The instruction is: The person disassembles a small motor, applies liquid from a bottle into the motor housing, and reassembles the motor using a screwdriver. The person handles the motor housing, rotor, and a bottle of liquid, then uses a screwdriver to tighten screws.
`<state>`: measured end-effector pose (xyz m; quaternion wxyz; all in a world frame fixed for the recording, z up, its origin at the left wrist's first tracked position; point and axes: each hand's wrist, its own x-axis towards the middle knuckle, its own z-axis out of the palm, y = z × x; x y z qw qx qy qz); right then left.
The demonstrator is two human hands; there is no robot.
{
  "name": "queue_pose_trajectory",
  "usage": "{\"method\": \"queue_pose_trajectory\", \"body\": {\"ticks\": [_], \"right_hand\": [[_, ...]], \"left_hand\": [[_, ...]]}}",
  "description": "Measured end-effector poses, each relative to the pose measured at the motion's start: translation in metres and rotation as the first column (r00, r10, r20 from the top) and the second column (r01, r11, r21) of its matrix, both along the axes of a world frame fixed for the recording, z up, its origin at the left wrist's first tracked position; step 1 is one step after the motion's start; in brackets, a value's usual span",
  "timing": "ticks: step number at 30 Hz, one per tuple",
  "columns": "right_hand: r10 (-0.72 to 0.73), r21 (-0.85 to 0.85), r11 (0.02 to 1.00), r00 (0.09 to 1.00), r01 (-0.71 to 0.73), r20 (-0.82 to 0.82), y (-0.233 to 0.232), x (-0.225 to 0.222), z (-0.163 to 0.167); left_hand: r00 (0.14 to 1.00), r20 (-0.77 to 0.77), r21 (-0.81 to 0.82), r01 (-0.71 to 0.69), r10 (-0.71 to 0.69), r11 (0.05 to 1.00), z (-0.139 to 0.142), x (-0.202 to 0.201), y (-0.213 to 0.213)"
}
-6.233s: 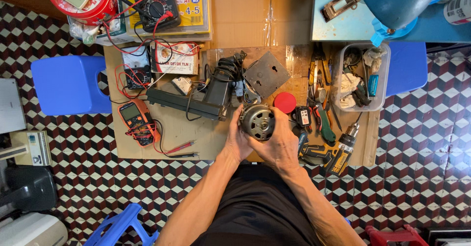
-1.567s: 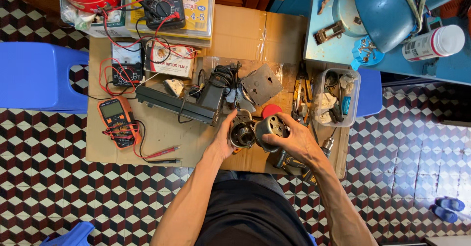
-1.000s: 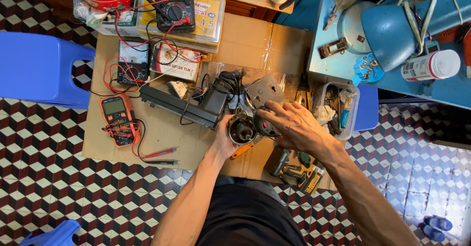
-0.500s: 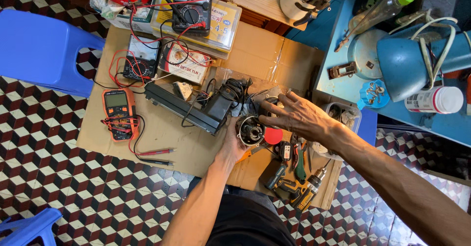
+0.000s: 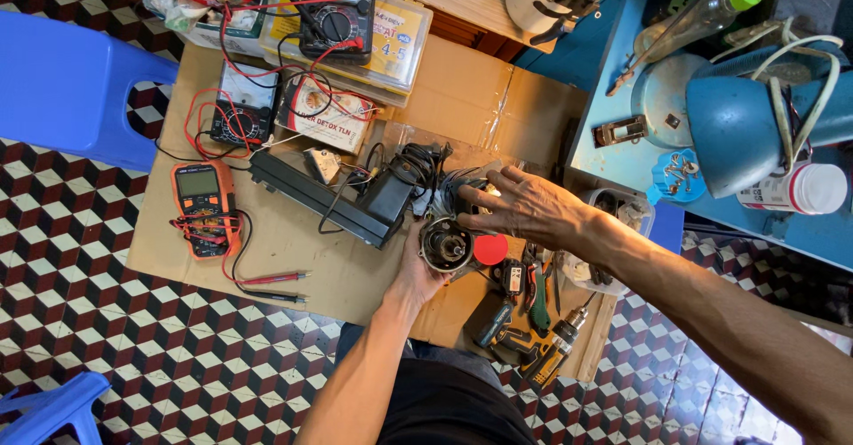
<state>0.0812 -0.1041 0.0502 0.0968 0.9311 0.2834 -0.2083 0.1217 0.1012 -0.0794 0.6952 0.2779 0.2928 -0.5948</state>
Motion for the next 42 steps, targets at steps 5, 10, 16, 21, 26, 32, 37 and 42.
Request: {"method": "queue_pose_trajectory", "body": {"ticks": [5, 10, 16, 21, 26, 32, 37, 42], "right_hand": [[-0.008, 0.051, 0.999, 0.999, 0.006, 0.049, 0.001, -0.006, -0.011], [-0.120, 0.071, 0.991, 0.992, 0.117, 0.040, 0.009, -0.014, -0.009], [-0.571, 0.248, 0.813, 0.805, 0.527, 0.161, 0.016, -0.061, -0.001], [-0.997, 0.658, 0.072, 0.049, 0.750, 0.055, 0.061, -0.160, 0.015], [-0.697, 0.531, -0.713, -0.554, 0.459, -0.457, 0.144, -0.226, -0.011], [-0.692, 0.490, -0.716, -0.418, 0.496, -0.589, 0.200, -0.207, -0.051], [-0.754, 0.543, -0.637, -0.294, 0.548, -0.587, 0.190, -0.162, -0.061], [-0.955, 0.766, -0.287, -0.111, 0.575, -0.275, 0.178, -0.122, -0.059]], "left_hand": [[0.997, -0.065, 0.014, 0.043, -0.042, 0.999, -0.003, 0.003, -0.001], [0.990, -0.131, -0.050, 0.036, -0.043, 0.998, -0.005, 0.004, 0.001], [0.989, -0.109, -0.098, 0.091, -0.102, 0.991, -0.015, -0.001, 0.005], [0.984, -0.113, -0.046, 0.135, -0.139, 0.990, -0.026, -0.007, 0.008], [0.974, -0.156, -0.030, 0.163, -0.166, 0.986, -0.036, -0.014, 0.010], [0.973, -0.148, 0.032, 0.183, -0.176, 0.983, -0.038, -0.017, 0.009], [0.977, -0.123, 0.060, 0.185, -0.176, 0.981, -0.038, -0.017, 0.011], [0.980, -0.050, -0.028, 0.193, -0.194, 0.981, -0.036, -0.015, 0.012]]}}
